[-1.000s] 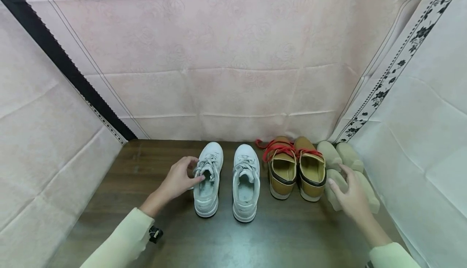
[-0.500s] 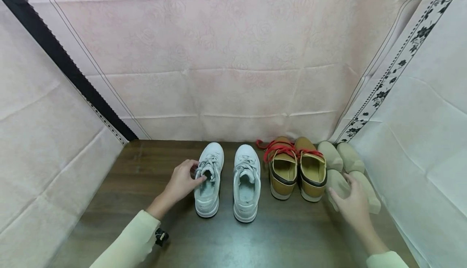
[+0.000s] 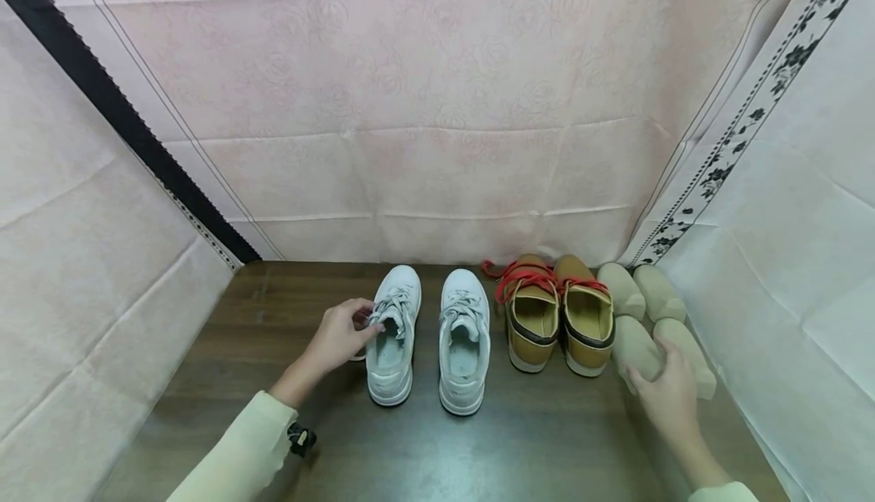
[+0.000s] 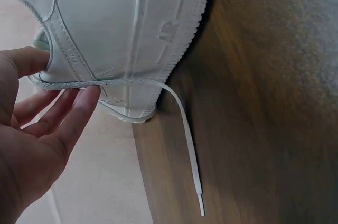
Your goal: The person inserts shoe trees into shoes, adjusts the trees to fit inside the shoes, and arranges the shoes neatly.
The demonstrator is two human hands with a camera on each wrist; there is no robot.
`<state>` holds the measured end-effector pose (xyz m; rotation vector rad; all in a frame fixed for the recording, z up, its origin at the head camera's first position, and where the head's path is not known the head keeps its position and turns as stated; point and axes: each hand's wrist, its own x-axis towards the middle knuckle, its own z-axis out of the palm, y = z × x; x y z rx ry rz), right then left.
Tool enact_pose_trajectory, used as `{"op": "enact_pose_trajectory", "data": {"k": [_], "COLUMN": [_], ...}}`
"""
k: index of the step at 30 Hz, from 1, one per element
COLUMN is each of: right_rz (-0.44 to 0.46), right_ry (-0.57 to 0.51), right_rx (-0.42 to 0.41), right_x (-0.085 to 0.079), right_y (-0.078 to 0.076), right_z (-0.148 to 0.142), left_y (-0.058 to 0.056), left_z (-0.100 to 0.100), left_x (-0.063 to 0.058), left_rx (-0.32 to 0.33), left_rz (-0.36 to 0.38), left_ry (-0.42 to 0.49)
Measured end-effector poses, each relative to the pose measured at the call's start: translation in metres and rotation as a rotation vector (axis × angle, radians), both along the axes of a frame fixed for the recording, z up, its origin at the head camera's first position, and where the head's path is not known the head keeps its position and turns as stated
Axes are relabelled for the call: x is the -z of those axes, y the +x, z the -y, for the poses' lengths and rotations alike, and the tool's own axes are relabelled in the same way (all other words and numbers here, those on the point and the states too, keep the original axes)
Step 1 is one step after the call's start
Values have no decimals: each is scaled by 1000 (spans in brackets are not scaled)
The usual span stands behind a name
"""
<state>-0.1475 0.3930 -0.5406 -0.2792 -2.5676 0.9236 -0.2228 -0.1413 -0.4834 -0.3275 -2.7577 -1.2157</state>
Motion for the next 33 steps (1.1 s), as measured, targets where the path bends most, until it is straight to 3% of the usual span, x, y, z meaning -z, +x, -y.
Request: {"op": "enact_pose_trajectory", "data": {"k": [9, 15, 24, 33], "right_rz": [35, 108, 169, 229], "right_ry": [36, 32, 33, 8], "right_rx": [14, 19, 40, 65], "right_x": [9, 12, 11, 6], "right_y": [3, 3, 6, 6], "right_z": [-4, -3, 0, 3], "left_y": [-5, -4, -4, -3], "left_z": [-1, 2, 8, 9], "left_x": [-4, -3, 3, 6], "left_rx": [9, 19, 41, 22], "left_rz": [43, 66, 86, 89], "left_ry": [7, 9, 43, 101]}}
